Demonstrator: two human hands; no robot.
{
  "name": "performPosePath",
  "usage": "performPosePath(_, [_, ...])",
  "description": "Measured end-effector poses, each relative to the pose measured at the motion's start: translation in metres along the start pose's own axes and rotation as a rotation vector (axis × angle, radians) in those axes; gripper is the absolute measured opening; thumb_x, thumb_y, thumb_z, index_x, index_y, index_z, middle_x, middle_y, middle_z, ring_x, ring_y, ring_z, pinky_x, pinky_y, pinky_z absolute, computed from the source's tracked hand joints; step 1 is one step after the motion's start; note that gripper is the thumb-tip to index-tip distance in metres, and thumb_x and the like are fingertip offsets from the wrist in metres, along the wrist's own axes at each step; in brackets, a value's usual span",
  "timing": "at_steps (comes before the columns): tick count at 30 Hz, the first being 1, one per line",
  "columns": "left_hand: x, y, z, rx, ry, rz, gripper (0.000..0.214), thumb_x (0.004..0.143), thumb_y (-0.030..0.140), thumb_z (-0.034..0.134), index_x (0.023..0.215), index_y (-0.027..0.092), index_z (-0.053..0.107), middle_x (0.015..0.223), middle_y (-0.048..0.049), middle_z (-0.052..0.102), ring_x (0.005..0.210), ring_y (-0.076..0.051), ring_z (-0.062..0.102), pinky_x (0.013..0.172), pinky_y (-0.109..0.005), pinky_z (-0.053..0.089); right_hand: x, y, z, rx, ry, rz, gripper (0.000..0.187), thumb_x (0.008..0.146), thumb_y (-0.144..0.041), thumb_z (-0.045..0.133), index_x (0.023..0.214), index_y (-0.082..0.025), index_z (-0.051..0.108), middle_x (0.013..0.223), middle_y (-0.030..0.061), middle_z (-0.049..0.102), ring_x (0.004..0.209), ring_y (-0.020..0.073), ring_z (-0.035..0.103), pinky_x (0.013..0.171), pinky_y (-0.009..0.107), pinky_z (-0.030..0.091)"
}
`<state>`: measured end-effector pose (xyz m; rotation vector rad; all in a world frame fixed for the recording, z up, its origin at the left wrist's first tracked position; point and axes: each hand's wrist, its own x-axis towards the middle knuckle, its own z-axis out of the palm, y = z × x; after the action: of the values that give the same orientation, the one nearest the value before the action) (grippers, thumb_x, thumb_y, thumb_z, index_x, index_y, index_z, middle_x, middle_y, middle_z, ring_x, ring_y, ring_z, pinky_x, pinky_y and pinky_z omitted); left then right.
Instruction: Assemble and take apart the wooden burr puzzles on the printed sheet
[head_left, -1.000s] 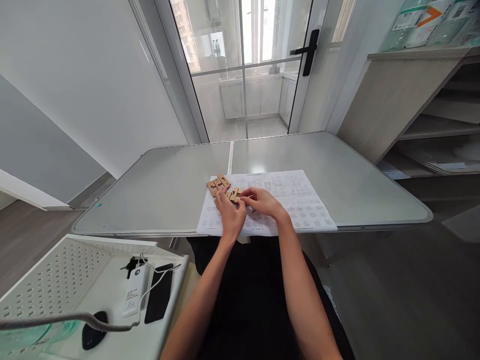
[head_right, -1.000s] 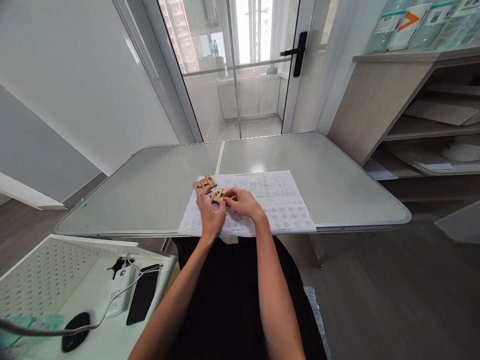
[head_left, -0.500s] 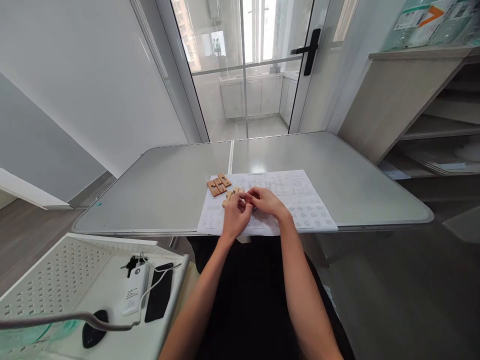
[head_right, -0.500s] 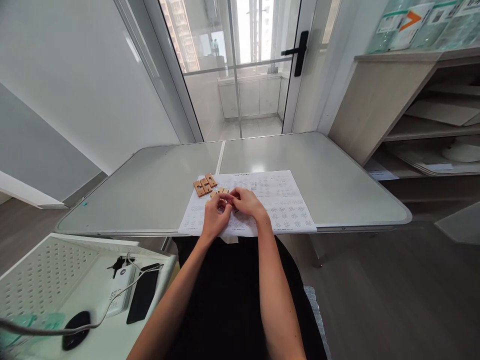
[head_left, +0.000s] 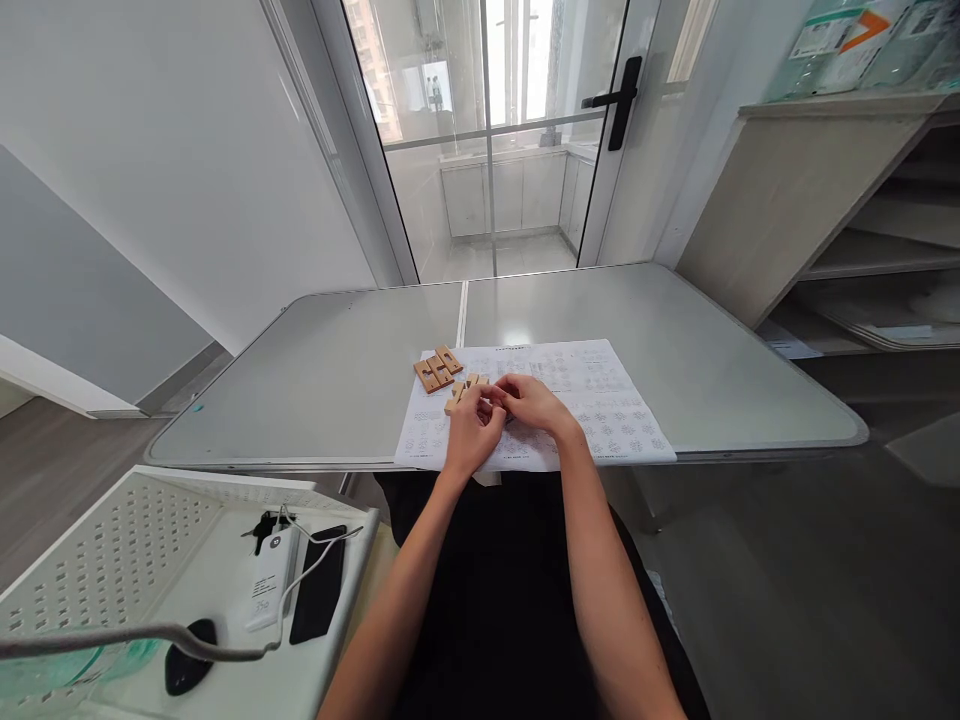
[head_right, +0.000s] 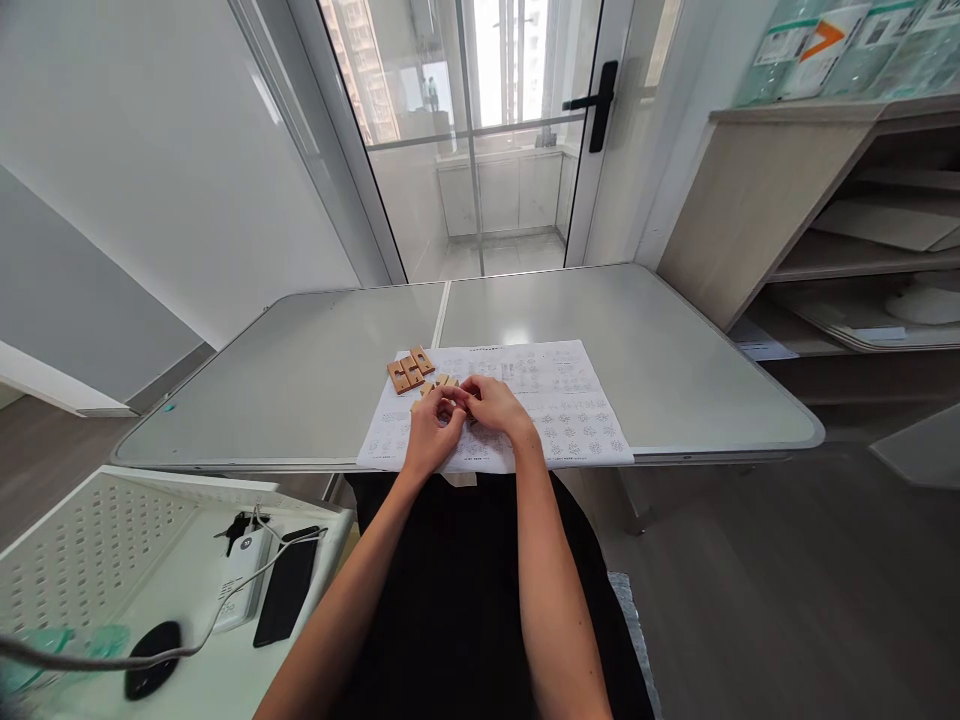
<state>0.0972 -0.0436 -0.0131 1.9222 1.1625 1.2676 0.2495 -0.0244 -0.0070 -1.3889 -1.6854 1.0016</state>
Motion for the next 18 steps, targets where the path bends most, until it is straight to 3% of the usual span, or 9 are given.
performPosePath(18, [-0.0004,0.0001,0.0002,-0.016,-0.011,0.003,0.020,0.082,0.009,0.057,0.094,0.022,0.067,0.091,-0.0010,0.073,0.064,-0.014,0.061,0.062,-0.029,0.050,0.0002,0.0021,0.0002,-0.010,0.003,-0.007,0.015,0.101,-0.025,0.058,0.096,-0.020,0.071,0.097,0.0045,0.079,0.087,0.0174,0.071,0.072,0.024,0.051])
